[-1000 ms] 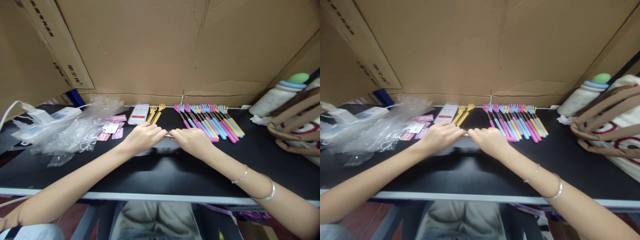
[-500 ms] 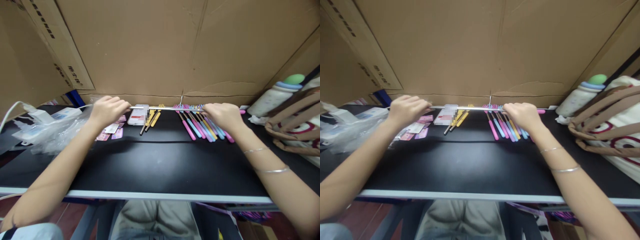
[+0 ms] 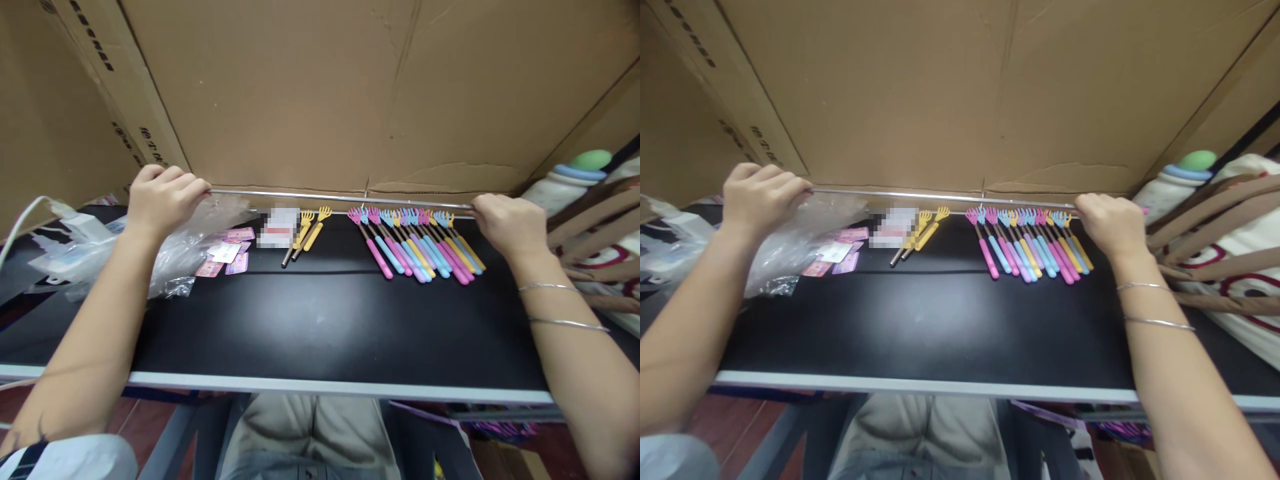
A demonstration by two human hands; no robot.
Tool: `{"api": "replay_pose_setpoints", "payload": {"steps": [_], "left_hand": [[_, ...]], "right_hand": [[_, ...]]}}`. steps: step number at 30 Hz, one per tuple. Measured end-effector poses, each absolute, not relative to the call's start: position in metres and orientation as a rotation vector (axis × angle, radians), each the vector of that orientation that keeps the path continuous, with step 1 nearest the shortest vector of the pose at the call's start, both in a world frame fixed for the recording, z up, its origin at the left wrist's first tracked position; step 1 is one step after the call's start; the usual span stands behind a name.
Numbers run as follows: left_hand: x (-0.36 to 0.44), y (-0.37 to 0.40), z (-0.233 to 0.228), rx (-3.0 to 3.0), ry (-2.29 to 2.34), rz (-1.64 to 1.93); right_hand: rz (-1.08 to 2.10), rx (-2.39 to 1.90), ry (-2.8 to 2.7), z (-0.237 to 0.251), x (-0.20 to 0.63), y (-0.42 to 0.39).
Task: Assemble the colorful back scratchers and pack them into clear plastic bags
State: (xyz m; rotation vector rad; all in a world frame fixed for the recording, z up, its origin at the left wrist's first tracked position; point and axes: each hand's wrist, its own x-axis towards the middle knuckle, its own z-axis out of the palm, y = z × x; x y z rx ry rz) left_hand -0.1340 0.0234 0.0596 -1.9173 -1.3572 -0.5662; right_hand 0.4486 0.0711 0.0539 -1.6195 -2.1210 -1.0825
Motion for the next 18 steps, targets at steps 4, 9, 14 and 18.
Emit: {"api": "replay_pose_setpoints", "payload": {"steps": [4,9,14,18], "left_hand": [[-0.142,0.025,0.057,-1.89,-1.321,-0.512],[-0.146,0.033,0.051,-1.868,-1.199,-0.528],[-0.157,0.039,0.046,-1.782,-1.106,-0.587],[-0.165,0.037,0.046,-1.774,-1.17,-0.682]], "right_hand": [[-1.043,-1.696,-2.062,0.051,0.462,0.073],[-0.95,-1.655,-2.094,0.048,0.461,0.075],[-0.367,-1.792,-2.176,0.047,0.467,0.082],[0.145,-1.696,-2.245,0.051,0.472,0.08]]}}
